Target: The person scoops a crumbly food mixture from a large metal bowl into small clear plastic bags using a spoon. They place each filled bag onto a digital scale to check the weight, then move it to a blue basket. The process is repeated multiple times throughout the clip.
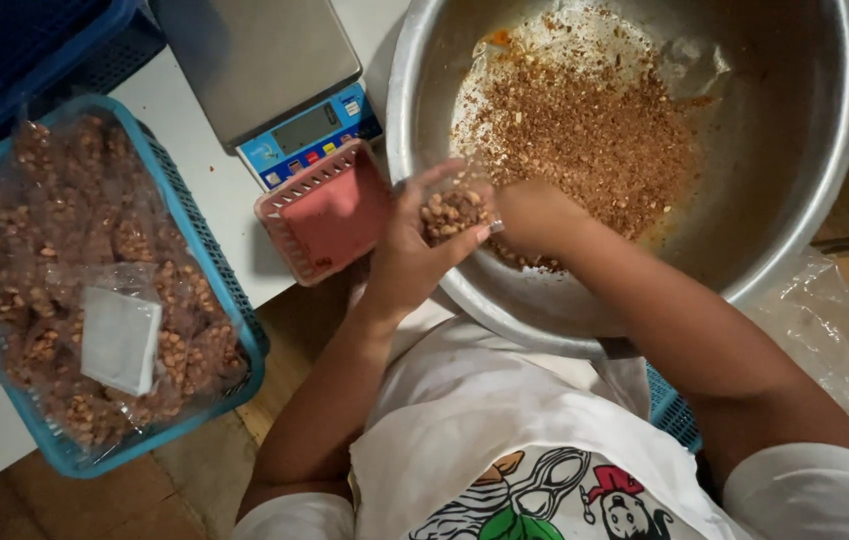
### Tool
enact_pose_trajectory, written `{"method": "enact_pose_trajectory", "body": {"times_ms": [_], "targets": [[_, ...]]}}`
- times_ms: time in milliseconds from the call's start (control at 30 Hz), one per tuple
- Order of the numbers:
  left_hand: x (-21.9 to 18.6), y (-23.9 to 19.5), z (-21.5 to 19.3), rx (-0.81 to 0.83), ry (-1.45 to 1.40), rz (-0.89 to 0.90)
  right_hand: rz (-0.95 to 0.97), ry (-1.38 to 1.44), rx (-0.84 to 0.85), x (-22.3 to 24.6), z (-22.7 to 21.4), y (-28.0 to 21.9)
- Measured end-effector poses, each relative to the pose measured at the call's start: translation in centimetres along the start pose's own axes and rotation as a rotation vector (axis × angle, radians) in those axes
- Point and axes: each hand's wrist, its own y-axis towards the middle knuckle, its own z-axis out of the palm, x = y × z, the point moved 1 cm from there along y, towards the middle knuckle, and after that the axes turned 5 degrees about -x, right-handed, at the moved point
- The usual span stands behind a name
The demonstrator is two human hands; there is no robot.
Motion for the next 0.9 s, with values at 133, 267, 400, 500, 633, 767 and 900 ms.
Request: {"method": "enact_pose_trajectory", "body": {"times_ms": [133, 267, 400, 500, 633, 767, 900], "targets": [[0.0, -0.2, -0.4, -0.003, 0.118, 0.025, -0.056, 0.019, -0.003, 2.9, -2.8, 2.4], [-0.3, -0.3, -0.7, -0.012, 0.081, -0.026, 0.055, 0.280, 0.131, 3.2, -3.0, 3.9], [-0.1, -0.4, -0.5, 0.023, -0.036, -0.030, -0.011, 0.522, 0.168, 1.9, -4.3, 4.1], [0.4, -0.2, -0.7, 0.058, -0.051, -0.037, 0.012, 0.468, 0.126, -1.8, -1.7, 4.3], [0.0, -0.4, -0.4, 0.061, -0.036, -0.042, 0.028, 0.517, 0.100, -1.3, -1.8, 4.1], [-0.1, -0.7, -0.4, 0.042, -0.030, -0.034, 0.064, 0.848, 0.122, -0.5, -5.1, 4.2], [-0.9, -0.2, -0.1, 0.041, 0.091, -0.025, 0.237, 0.782, 0.188, -2.1, -5.0, 3.2]]}}
